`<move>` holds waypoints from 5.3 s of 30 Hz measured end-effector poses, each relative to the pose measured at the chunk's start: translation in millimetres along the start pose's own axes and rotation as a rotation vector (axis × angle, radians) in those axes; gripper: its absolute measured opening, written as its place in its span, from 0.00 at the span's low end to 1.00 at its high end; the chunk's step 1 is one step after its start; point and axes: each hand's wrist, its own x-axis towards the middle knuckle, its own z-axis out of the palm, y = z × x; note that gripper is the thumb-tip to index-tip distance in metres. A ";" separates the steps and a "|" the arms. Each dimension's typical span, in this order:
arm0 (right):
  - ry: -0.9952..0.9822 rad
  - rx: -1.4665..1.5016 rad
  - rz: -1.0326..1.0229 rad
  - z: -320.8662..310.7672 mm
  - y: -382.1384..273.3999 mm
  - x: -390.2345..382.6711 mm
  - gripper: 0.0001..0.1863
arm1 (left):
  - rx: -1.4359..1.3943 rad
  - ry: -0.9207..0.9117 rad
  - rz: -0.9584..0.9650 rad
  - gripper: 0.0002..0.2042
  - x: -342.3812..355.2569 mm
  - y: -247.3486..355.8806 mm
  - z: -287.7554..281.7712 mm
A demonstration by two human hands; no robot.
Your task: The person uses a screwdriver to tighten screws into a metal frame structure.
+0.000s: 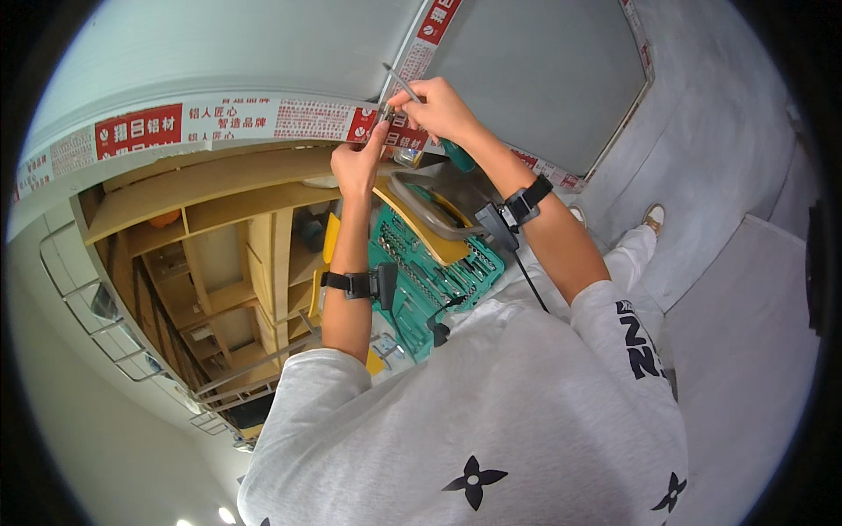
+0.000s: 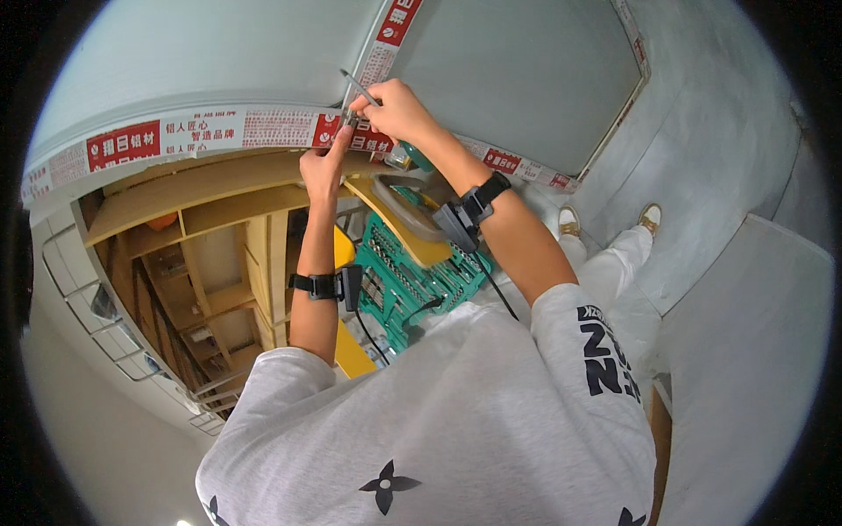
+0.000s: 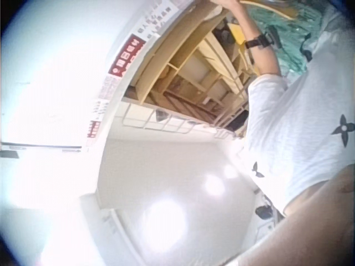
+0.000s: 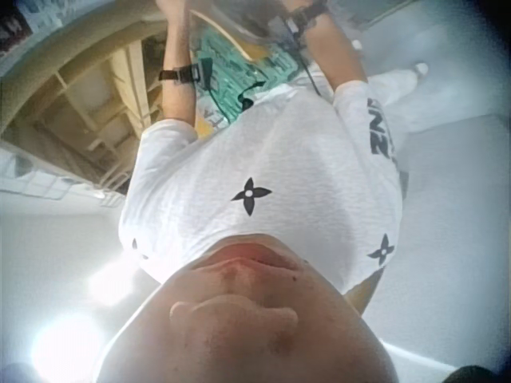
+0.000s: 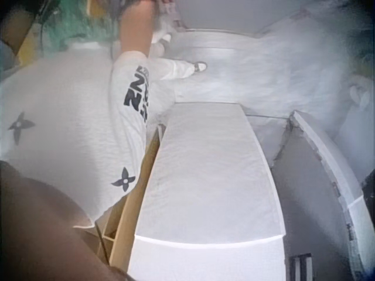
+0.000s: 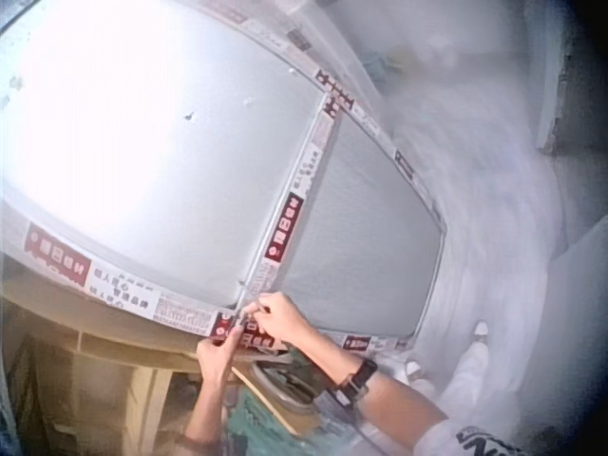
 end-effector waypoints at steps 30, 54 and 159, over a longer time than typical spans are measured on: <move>-0.225 -0.042 0.020 -20.1 -8.7 14.8 0.18 | -0.110 -0.125 0.176 0.16 19.3 -24.3 3.8; 0.151 -0.177 1.291 -142.6 112.9 -339.2 0.02 | -0.405 0.092 0.140 0.18 8.2 -40.1 21.9; 0.032 -0.218 0.407 -2.4 -68.1 -94.0 0.20 | -0.317 0.235 0.328 0.17 5.6 -40.0 39.8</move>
